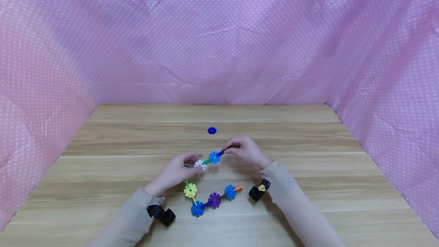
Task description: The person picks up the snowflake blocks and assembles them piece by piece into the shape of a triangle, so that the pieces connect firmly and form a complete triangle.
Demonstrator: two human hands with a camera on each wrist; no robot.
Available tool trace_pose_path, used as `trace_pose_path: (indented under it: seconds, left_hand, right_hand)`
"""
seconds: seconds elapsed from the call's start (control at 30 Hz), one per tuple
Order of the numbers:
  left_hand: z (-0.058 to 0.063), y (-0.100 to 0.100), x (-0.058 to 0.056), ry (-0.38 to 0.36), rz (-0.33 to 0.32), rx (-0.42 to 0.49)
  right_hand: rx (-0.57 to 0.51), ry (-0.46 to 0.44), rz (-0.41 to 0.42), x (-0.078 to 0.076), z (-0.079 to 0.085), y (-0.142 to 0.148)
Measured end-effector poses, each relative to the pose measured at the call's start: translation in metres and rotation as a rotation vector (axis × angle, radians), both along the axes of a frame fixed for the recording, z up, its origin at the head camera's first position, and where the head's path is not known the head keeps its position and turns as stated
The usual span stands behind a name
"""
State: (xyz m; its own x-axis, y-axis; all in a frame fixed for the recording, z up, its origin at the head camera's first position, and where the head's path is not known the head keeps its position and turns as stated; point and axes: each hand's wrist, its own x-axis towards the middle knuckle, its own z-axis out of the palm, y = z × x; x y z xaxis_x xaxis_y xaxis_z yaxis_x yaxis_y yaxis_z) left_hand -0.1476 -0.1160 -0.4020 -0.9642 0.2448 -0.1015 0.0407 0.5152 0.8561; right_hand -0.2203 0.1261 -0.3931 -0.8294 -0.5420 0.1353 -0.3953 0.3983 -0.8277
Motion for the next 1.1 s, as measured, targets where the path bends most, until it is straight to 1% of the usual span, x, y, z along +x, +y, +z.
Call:
trace_pose_path:
  seconds: [0.07, 0.13, 0.27, 0.4, 0.47, 0.53, 0.67, 0.77, 0.8, 0.9, 0.93, 1.0, 1.1]
  left_hand:
    - [0.003, 0.003, -0.002, 0.016, -0.022, 0.017]
    - [0.006, 0.007, -0.004, 0.009, -0.043, 0.039]
    - [0.009, 0.012, -0.007, -0.004, -0.051, 0.084]
    - [0.006, 0.011, -0.009, -0.022, -0.013, 0.134]
    - [0.005, 0.011, -0.009, -0.024, 0.020, 0.137]
    - [0.003, 0.010, -0.009, -0.025, 0.060, 0.135]
    - [0.002, 0.008, -0.010, -0.045, 0.141, 0.145]
    - [0.001, 0.006, -0.011, -0.060, 0.169, 0.173]
    - [0.001, 0.006, -0.011, -0.060, 0.171, 0.181]
    - [0.001, 0.004, -0.010, -0.065, 0.185, 0.218]
    - [0.000, 0.004, -0.010, -0.070, 0.193, 0.233]
    - [0.000, 0.002, -0.010, -0.066, 0.200, 0.252]
    - [-0.001, 0.000, -0.008, -0.071, 0.217, 0.268]
  right_hand:
    - [-0.001, -0.013, 0.016, -0.001, 0.000, -0.004]
    - [-0.006, -0.018, 0.028, -0.001, 0.000, -0.009]
    - [-0.027, -0.002, 0.071, 0.000, -0.001, -0.018]
    - [-0.045, 0.017, 0.103, 0.002, 0.002, -0.024]
    - [-0.043, 0.029, 0.091, 0.001, 0.002, -0.024]
    - [-0.038, 0.018, 0.065, -0.002, 0.002, -0.025]
    - [-0.001, -0.045, 0.006, -0.013, 0.001, -0.025]
    - [0.035, -0.102, -0.044, -0.025, 0.000, -0.026]
    - [0.043, -0.106, -0.057, -0.030, -0.001, -0.026]
    - [0.081, -0.095, -0.086, -0.044, -0.005, -0.029]
    - [0.103, -0.078, -0.085, -0.048, -0.007, -0.030]
    - [0.170, -0.038, -0.068, -0.055, -0.011, -0.033]
    - [0.284, -0.001, -0.029, -0.062, -0.013, -0.036]
